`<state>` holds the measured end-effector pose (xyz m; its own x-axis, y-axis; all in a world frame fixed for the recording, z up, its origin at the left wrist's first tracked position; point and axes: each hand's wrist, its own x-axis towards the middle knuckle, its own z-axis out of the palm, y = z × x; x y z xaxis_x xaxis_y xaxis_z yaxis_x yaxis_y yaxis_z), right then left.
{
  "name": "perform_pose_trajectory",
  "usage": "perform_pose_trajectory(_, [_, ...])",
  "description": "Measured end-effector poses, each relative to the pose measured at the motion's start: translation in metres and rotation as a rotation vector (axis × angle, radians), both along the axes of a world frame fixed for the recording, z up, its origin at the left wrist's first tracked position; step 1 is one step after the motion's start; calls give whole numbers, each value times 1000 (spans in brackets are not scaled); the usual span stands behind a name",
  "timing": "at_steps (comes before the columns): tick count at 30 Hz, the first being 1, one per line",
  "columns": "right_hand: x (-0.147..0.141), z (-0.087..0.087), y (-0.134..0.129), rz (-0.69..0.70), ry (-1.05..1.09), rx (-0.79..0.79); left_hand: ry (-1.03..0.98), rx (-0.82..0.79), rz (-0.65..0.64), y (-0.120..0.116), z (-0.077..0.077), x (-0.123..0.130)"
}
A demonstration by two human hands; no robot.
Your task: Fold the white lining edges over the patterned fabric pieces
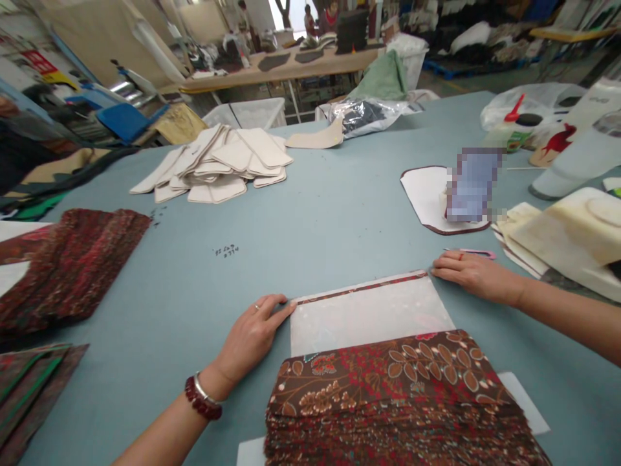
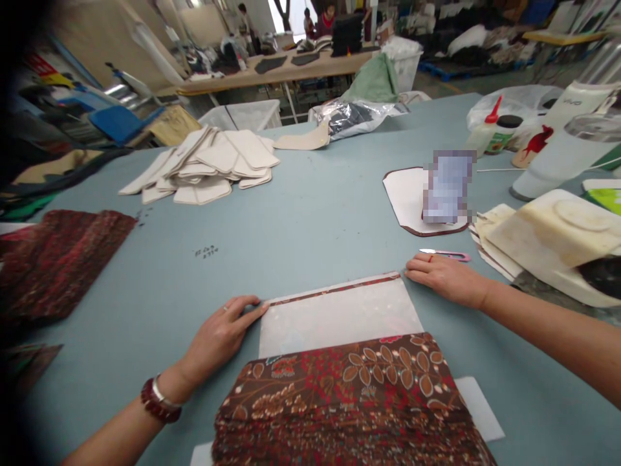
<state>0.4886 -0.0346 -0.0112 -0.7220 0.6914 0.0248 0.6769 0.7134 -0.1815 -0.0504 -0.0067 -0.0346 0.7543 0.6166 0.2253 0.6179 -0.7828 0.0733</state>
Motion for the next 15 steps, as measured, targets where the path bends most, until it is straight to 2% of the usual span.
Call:
perform_pose_trajectory(3, [0, 2, 1, -197, 97, 17, -44, -5, 24, -4, -3, 1])
perform_pose_trajectory(6, [-25, 1, 7, -398, 193, -70, -78, -28, 54, -8, -4, 3])
perform_pose_trajectory(8, [-45, 3, 12, -454, 133, -148, -111, -52, 82, -11, -4, 5])
perform_pose_trajectory(11, [-63, 21, 3, -441, 67, -260, -224, -157, 160, -13, -1, 7])
perform_pose_trajectory(13, [-66, 43, -19, -349, 104, -418, -348, -265, 250, -13, 5, 11])
perform_pose_trajectory(15, [-65, 67, -53, -213, 125, -628, -470, -343, 348, -15, 15, 16])
